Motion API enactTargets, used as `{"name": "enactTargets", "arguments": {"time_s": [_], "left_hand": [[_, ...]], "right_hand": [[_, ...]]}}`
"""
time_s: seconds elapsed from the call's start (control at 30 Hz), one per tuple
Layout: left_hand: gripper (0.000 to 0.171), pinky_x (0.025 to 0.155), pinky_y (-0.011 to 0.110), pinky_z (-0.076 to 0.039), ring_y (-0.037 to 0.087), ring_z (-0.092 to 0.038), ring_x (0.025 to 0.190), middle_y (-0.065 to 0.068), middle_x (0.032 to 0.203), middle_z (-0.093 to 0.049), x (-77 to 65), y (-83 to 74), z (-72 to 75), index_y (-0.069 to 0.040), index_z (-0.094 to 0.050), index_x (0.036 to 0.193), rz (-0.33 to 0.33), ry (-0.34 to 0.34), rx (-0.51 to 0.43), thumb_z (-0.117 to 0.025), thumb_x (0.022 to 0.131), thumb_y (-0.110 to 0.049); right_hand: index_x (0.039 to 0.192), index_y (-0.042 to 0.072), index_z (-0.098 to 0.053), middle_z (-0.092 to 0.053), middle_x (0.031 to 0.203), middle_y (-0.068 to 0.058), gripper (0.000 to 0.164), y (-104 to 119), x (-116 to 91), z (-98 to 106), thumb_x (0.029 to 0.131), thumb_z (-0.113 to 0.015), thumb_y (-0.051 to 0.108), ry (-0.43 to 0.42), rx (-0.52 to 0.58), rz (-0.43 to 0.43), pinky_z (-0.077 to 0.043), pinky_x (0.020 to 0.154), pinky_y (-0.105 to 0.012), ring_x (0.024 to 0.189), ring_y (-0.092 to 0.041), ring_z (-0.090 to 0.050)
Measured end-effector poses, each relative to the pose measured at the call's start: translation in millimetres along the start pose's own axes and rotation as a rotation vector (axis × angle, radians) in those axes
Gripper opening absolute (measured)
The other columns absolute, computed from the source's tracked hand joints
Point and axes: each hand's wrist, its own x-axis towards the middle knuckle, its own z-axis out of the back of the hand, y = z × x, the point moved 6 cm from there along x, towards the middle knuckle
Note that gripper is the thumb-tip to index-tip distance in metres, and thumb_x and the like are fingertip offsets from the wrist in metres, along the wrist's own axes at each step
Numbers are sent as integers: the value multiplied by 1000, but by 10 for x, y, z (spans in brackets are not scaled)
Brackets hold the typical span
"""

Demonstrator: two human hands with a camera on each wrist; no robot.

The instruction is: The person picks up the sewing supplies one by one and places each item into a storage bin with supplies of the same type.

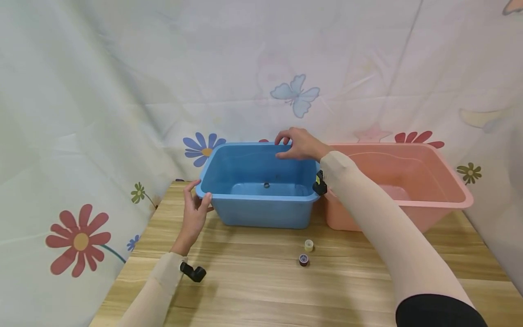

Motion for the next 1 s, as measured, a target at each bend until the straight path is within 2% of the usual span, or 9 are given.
{"name": "enactTargets", "arguments": {"time_s": [0.13,0.37,0.63,0.8,1.0], "left_hand": [[61,96,62,-52,36,-55,126,22,149,-49,-7,-8,-10,-26,-27,154,-19,-12,-2,-60,104,-35],[59,92,59,-55,34,-58,122,21,146,-52,-23,-38,-12,-26,-29,153,-45,-33,7,-61,104,-36],[61,94,57,-54,34,-57,125,21,148,-50,-33,-81,-10,-26,-28,154,-21,-14,13,-60,104,-38],[59,92,58,-55,34,-58,122,21,145,-52,-24,-52,-14,-26,-30,152,-50,-25,8,-61,103,-39],[60,94,58,-54,34,-57,124,21,148,-50,-23,-22,-11,-26,-28,153,-30,-19,-2,-61,104,-35]], "right_hand": [[139,18,-58,-60,132,-18,57,3,-15,8,89,-80,34,-2,0,7,-57,93,-51,115,-38,-61],[141,17,-57,-60,130,-16,59,29,-46,13,89,-80,33,0,6,24,-56,94,-52,116,-38,-61],[146,18,-52,-61,127,-15,65,95,-112,39,89,-80,32,2,20,80,-55,94,-53,115,-40,-62],[152,22,-46,-60,130,-12,74,154,-249,108,88,-81,34,-13,44,105,-57,92,-51,114,-33,-64],[153,25,-44,-60,133,-8,79,200,-489,155,86,-84,35,-19,84,127,-58,89,-50,113,-28,-64]]}}
